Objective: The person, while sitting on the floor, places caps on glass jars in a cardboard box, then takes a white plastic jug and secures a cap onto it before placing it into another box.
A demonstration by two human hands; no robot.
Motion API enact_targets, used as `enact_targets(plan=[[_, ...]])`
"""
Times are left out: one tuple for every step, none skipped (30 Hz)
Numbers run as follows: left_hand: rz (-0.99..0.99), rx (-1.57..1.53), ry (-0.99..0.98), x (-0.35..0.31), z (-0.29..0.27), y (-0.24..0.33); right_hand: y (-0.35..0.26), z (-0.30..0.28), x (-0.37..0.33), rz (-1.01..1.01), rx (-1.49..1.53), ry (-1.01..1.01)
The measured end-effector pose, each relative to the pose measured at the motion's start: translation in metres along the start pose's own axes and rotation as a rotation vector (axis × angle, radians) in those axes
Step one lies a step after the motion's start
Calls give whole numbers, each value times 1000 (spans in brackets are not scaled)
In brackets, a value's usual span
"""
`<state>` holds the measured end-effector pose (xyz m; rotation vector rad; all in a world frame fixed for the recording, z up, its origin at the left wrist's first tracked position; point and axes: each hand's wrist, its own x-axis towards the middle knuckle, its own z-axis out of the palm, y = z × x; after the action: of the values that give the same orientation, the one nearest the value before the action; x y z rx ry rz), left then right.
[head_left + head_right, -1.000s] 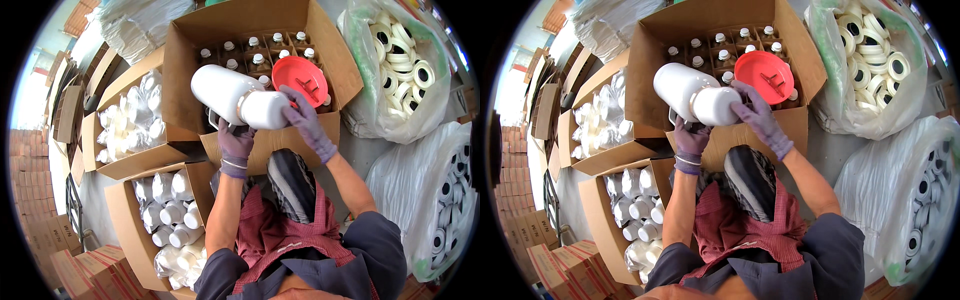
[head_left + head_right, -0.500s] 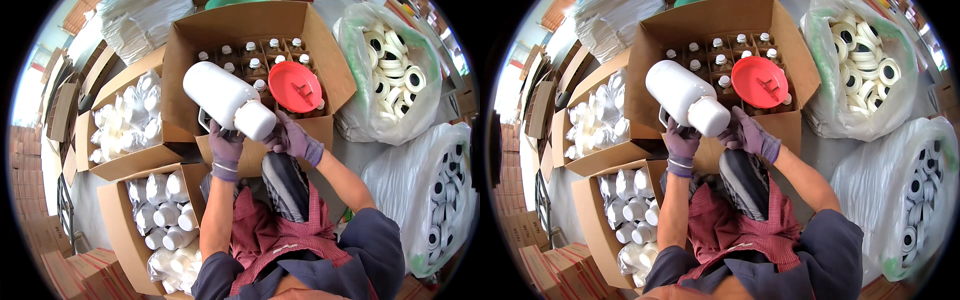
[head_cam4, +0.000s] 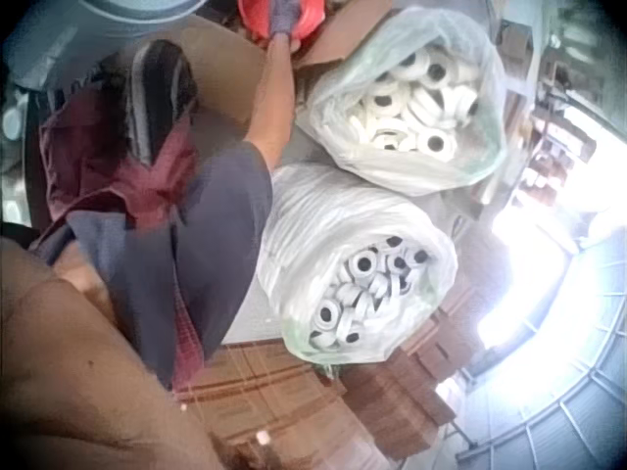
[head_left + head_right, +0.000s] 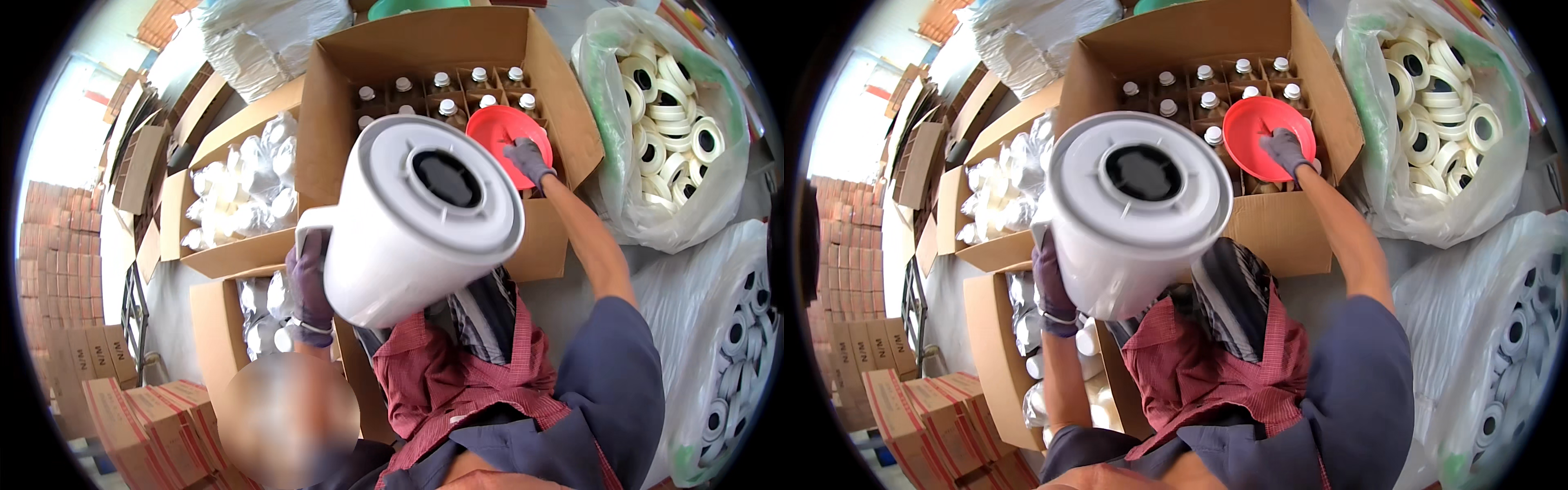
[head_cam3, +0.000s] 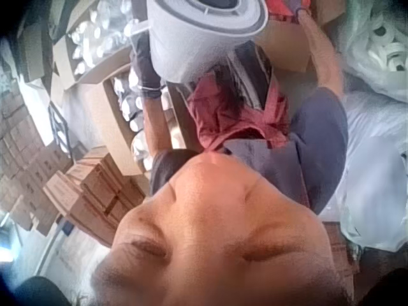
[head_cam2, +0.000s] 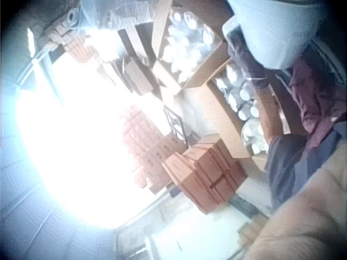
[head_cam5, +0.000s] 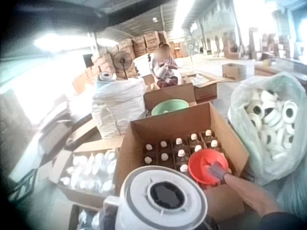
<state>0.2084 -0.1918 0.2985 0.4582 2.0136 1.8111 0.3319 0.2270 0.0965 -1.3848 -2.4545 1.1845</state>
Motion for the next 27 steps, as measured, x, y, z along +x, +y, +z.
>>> enact_targets(plan=[[27,-11,-22,-8,1,10,8,-23,-4,10,567,-217],[27,0,-16,-18,-9,10,-11,-32,-38,-189,951,-403],[18,49,-21,-25,-24,5,-50,-46,-75,-34,1123,-360],[158,248,-49,-30,-41,-7,-86,-66,-118,-215,1166,-471],[310,434,-62,-34,-55,-19,-114,-91,-159,-407,1198,-562],[325,457,-84,-39,-54,-19,-128,-108,-194,-477,1107,-515],[126,238,-127,-44,-52,-19,-139,-118,-219,-538,1019,-477],[-73,21,-123,-50,-50,-19,-151,-130,-233,-534,1016,-483],[-119,-11,-147,-53,-53,-31,-162,-141,-247,-1098,582,-364],[-166,-44,-176,-55,-53,-45,-167,-146,-259,-1597,79,-211],[-51,101,-236,-62,-48,-48,-169,-142,-266,-1596,78,-218],[-124,-26,-292,-65,-52,-54,-169,-136,-273,-1731,-104,-147],[46,179,-353,-69,-53,-63,-171,-132,-280,-1860,-293,-73],[80,201,-370,-75,-54,-70,-171,-129,-289,-1866,-292,-82],[118,224,-387,-79,-54,-77,-172,-127,-301,-1950,-338,-97],[156,236,-410,-83,-50,-85,-171,-124,-311,-2030,-391,-125],[-207,-84,-469,-87,-42,-77,-173,-127,-321,-2067,-465,-117],[-564,-412,-509,-91,-35,-68,-173,-127,-329,-2070,-456,-145],[-506,-335,-591,-92,-25,-64,-171,-127,-336,-2041,-490,-186],[-512,-343,-582,-93,-26,-67,-167,-122,-337,-2046,-490,-188],[-524,-330,-623,-93,-28,-73,-163,-117,-338,-2054,-488,-197],[-533,-315,-674,-94,-24,-70,-159,-112,-339,-2051,-491,-206],[-471,-204,-720,-96,-22,-65,-155,-107,-341,-2042,-471,-186],[-518,-137,-641,-100,-19,-60,-151,-105,-343,-2033,-452,-166],[-494,-164,-662,-99,-27,-74,-150,-104,-350,-2041,-454,-176],[-473,-187,-683,-99,-32,-80,-146,-103,-359,-1949,-425,-243],[-474,-193,-675,-100,-35,-85,-143,-103,-363,-1856,-397,-308]])
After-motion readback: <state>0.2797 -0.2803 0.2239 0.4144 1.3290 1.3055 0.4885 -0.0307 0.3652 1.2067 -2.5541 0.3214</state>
